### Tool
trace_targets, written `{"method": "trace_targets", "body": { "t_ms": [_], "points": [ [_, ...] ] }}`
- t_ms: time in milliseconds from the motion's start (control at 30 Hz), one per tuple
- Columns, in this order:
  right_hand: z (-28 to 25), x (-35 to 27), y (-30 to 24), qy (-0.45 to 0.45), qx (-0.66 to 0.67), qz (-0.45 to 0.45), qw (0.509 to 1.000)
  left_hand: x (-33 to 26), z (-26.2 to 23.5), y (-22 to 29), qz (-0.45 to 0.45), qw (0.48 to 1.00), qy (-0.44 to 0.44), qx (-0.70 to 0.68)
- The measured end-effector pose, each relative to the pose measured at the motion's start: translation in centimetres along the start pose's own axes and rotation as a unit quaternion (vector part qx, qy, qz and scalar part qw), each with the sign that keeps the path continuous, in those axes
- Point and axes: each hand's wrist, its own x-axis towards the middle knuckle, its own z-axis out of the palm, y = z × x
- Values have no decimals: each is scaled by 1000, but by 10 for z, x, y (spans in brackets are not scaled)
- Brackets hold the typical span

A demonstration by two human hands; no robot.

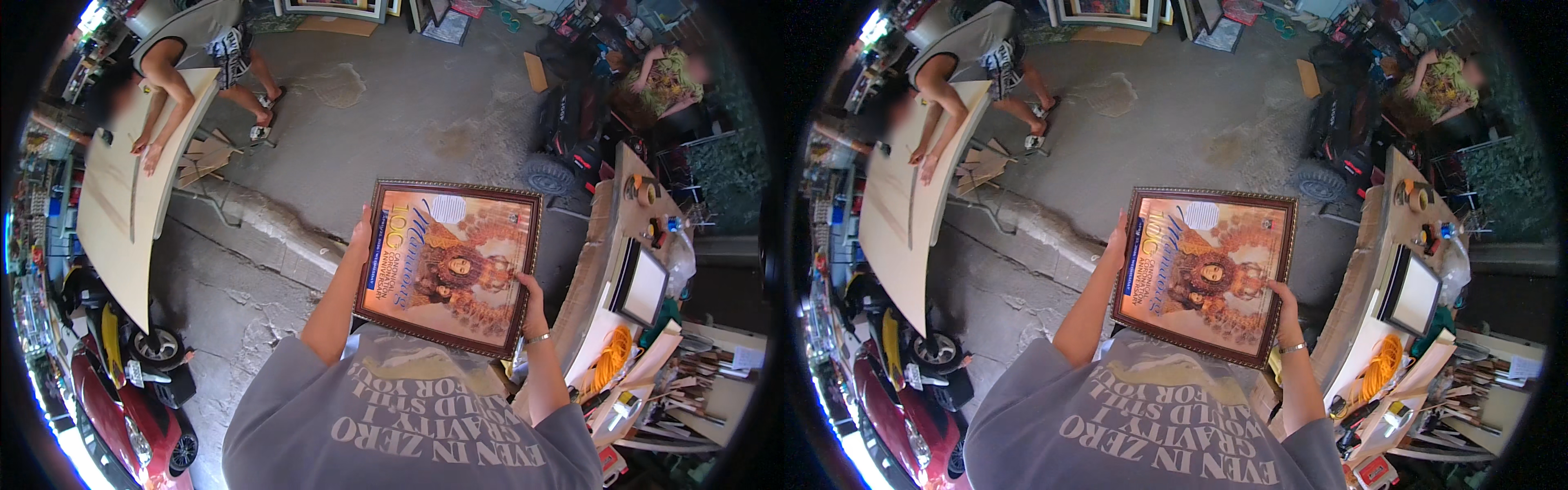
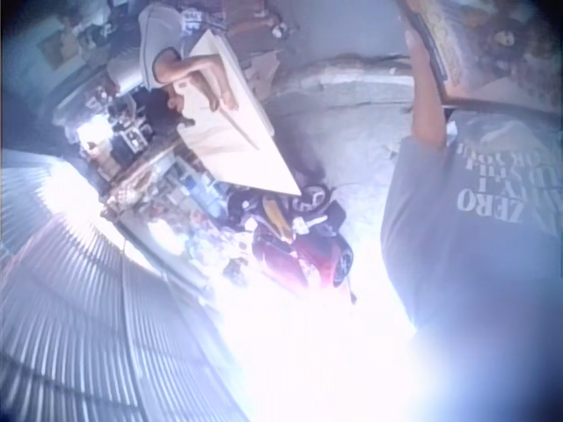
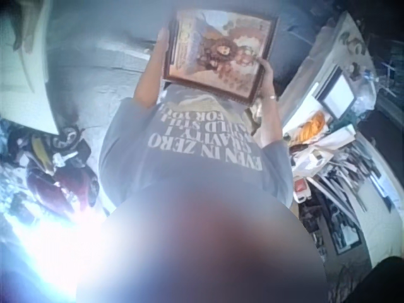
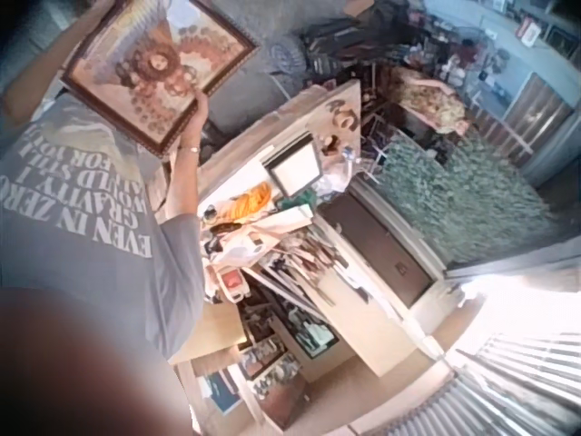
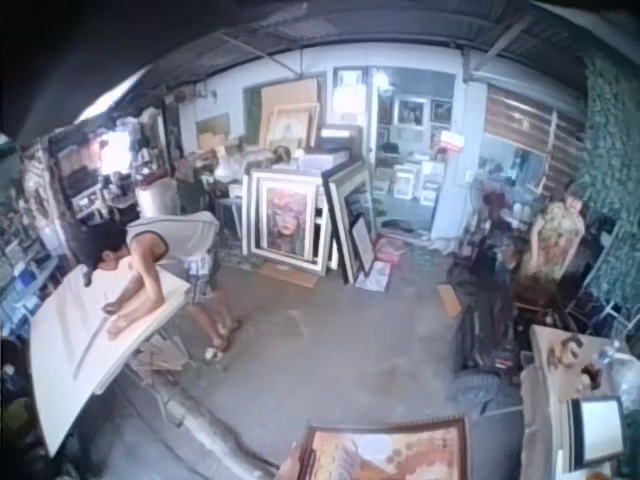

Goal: The person secures a yellow hanging cord to the back of a picture frame using small metal fasteners. They then use a utility knife to trim excess material from the frame's backing and edges. Finally, they lift the completed framed artwork and carry it to a display area.

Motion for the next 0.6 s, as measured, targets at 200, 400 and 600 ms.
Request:
{"method": "trace_targets", "body": {
  "t_ms": [200, 400, 600],
  "points": [
    [91, 13, -44, -33, 24, 24, 999, 82, -7, 50, -4, 998, -20, 64],
    [147, 21, -77, -113, 66, -25, 991, 158, 17, 84, -37, 998, -54, 8],
    [176, 44, -120, -74, 47, -42, 995, 184, 60, 145, -46, 996, -68, -18]
  ]
}}
